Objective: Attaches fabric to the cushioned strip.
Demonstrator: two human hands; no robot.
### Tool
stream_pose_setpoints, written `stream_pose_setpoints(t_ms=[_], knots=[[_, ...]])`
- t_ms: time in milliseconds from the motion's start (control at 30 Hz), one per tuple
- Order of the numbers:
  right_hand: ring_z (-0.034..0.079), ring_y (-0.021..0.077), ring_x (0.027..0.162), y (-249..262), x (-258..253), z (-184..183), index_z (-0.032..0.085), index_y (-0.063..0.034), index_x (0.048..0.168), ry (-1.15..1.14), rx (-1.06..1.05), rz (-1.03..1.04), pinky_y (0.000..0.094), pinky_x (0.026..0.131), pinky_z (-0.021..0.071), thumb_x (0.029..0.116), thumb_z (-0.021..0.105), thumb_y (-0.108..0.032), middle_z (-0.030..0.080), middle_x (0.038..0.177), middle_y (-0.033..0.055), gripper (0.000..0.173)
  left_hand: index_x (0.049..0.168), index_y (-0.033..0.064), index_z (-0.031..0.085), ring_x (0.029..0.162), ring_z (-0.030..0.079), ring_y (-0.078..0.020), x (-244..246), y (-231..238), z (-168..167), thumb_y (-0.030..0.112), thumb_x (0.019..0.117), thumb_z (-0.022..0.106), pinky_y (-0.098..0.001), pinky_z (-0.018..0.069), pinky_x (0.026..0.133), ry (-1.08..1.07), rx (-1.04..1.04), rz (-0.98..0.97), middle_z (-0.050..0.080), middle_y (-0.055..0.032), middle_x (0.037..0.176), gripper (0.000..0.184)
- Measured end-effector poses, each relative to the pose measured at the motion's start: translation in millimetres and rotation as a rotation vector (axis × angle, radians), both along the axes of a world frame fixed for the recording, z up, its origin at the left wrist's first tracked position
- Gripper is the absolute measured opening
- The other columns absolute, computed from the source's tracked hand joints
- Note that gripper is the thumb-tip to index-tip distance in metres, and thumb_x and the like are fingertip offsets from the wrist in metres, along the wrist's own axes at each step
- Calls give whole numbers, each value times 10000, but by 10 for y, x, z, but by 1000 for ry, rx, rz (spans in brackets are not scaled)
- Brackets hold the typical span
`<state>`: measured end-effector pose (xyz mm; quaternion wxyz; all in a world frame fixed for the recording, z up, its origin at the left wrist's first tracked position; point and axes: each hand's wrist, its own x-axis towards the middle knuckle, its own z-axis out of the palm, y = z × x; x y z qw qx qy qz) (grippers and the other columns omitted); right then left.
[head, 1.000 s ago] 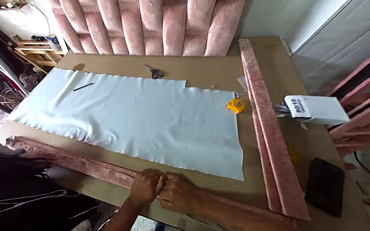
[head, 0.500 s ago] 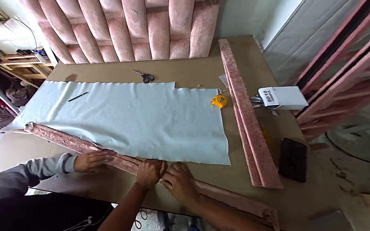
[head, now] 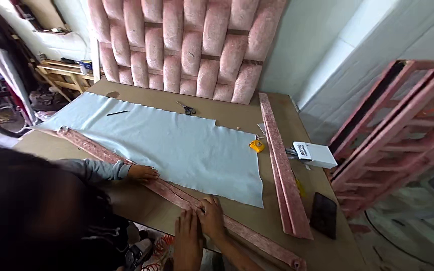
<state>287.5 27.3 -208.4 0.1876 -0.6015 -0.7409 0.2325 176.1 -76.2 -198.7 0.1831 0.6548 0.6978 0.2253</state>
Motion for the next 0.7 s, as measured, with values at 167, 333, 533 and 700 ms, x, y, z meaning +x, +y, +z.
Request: stream_pose_setpoints(t_ms=[167, 333, 533, 700], knots=[[617, 206, 1120, 205, 94, 177, 750, -158, 957, -94, -154, 162, 420, 998, 501, 907, 681, -342, 667, 1129, 34, 203, 1584, 83, 399, 1573, 226, -306, 304, -64, -54, 358, 946, 615, -588, 203, 1250, 113, -117, 13, 326, -79, 1676, 727], [663, 271, 1069, 664, 129, 339, 703, -118, 1131, -184, -400, 409, 503, 934, 540, 949, 631, -354, 686, 1112, 105, 306, 1509, 138, 529, 1446, 461, -267, 596, 57, 147, 406, 969, 537, -562, 395, 1116, 182, -226, 165, 437, -24, 1620, 603], [693, 353, 1045, 979, -288, 552, 642, -137, 1250, -416, -385, 619, 607, 843, 549, 849, 654, -693, 718, 1105, 143, 685, 1477, 154, 567, 1220, 619, -256, 889, 231, 160, 399, 929, 537, -518, 490, 934, 245, -307, 299, 460, -11, 1604, 602], [684, 364, 1051, 1186, -385, 386, 691, -102, 1129, -433, -394, 751, 617, 852, 541, 902, 691, -467, 712, 1103, 161, 430, 1578, 133, 423, 1156, 678, -232, 1048, 305, 305, 393, 935, 542, -499, 522, 939, 122, -482, 387, 305, 20, 1689, 704]])
